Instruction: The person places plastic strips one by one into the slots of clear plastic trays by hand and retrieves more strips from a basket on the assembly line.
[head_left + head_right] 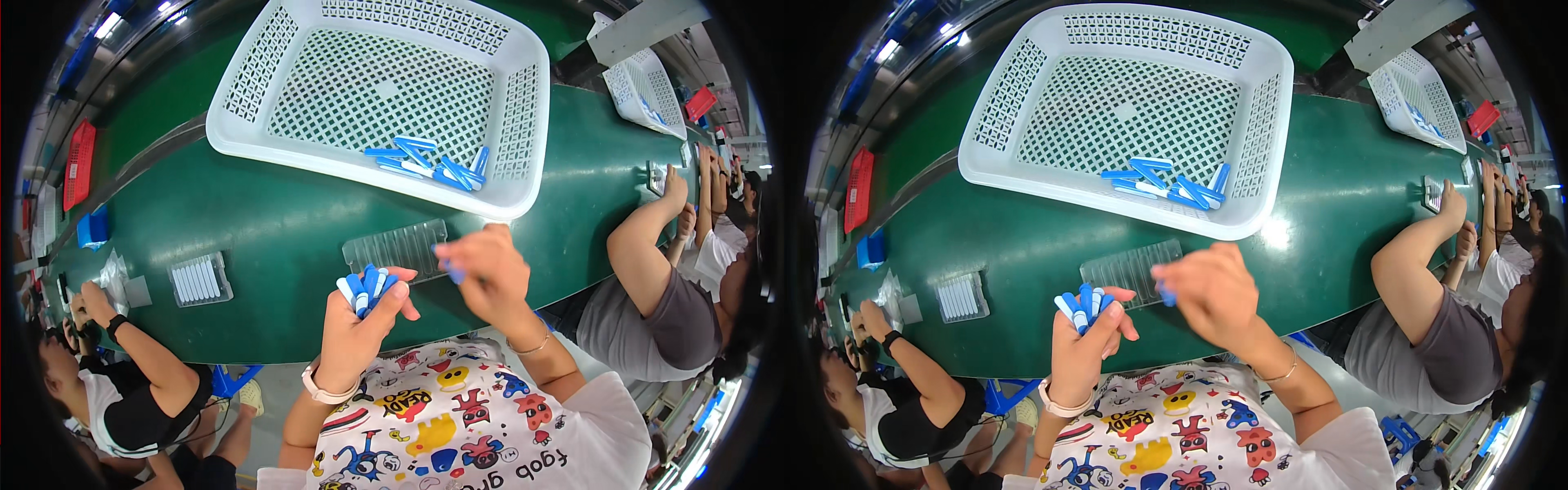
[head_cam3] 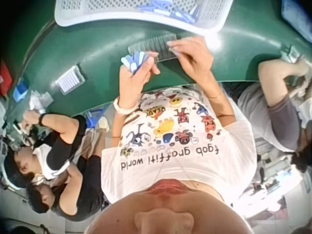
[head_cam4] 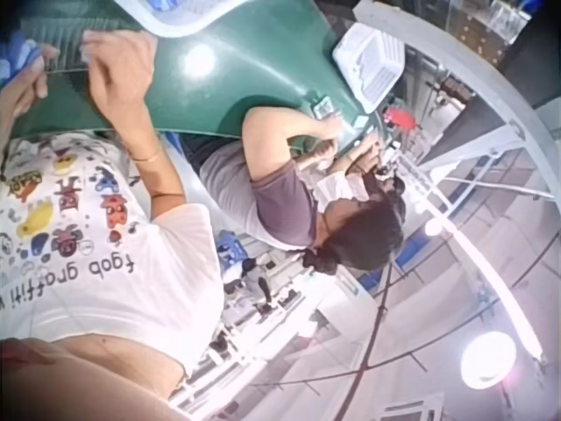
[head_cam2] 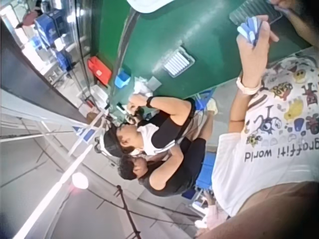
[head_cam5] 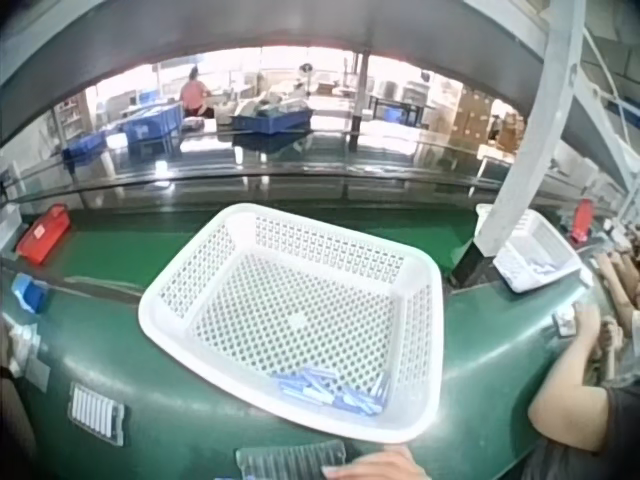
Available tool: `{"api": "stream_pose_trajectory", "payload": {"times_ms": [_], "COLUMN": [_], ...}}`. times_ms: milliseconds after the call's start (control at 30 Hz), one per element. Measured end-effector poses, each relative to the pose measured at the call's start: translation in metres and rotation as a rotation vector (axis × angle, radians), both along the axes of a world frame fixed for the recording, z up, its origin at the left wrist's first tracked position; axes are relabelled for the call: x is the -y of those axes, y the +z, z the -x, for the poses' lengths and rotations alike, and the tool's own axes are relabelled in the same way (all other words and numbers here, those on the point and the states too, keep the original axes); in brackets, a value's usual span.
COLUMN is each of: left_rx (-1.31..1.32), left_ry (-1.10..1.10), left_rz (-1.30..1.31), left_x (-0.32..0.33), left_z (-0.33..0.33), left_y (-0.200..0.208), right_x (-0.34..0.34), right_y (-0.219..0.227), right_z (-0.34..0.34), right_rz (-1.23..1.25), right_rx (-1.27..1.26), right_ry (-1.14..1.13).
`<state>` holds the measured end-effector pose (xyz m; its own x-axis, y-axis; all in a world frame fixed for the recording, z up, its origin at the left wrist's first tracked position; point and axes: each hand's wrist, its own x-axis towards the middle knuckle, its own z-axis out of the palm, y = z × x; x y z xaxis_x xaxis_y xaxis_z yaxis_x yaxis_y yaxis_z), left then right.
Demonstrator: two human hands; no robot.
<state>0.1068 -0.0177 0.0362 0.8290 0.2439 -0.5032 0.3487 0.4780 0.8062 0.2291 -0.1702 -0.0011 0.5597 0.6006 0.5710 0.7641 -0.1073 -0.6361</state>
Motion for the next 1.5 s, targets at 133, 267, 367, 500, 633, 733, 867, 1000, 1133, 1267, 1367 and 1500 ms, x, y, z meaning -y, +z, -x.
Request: {"api": "stream_pose_trajectory", "payload": {"times_ms": [133, 267, 367, 500, 633, 733, 867, 1000, 1133, 1267, 1367, 1500], "left_rx": [-0.004, -0.006, -0.006, 0.141, 0.066, 0.044, 0.023, -0.079, -0.075, -0.046, -0.053, -0.04], "left_ry": [0.005, 0.106, 0.162, 0.125, 0.061, -0.014, -0.115, -0.083, -0.104, -0.143, -0.12, -0.074], "left_rz": [0.015, 0.073, 0.149, 0.448, 0.432, 0.407, 0.428, 0.458, 0.481, 0.421, 0.284, 0.242], "left_x": [-0.008, -0.015, -0.016, -0.023, -0.023, -0.022, -0.019, -0.017, -0.018, -0.015, -0.01, -0.015], "left_z": [0.007, 0.011, 0.016, 0.023, 0.017, 0.016, 0.015, 0.014, 0.015, 0.016, 0.014, 0.015], "left_y": [-0.003, -0.007, -0.009, -0.021, -0.014, -0.012, -0.011, -0.005, -0.008, -0.009, -0.009, -0.009], "right_x": [-0.005, -0.008, -0.004, -0.006, -0.012, -0.024, -0.045, -0.053, -0.051, -0.048, -0.051, -0.042], "right_y": [-0.002, 0.003, -0.007, 0.004, 0.01, 0.02, 0.036, 0.029, 0.029, 0.034, 0.028, 0.024], "right_z": [-0.013, -0.014, -0.014, -0.016, -0.017, -0.012, 0.0, 0.0, 0.0, -0.004, 0.0, -0.006], "right_rz": [0.021, 0.321, 0.314, 0.468, 0.504, 0.414, 0.111, 0.227, 0.096, 0.245, 0.197, 0.221], "right_rx": [-0.59, -0.489, -0.23, -0.439, -0.41, -0.412, -0.612, -0.613, -0.867, -0.97, -0.709, -0.932], "right_ry": [-0.116, -0.072, 0.011, -0.001, 0.001, 0.035, 0.273, 0.355, 0.285, 0.296, 0.356, 0.155]}}
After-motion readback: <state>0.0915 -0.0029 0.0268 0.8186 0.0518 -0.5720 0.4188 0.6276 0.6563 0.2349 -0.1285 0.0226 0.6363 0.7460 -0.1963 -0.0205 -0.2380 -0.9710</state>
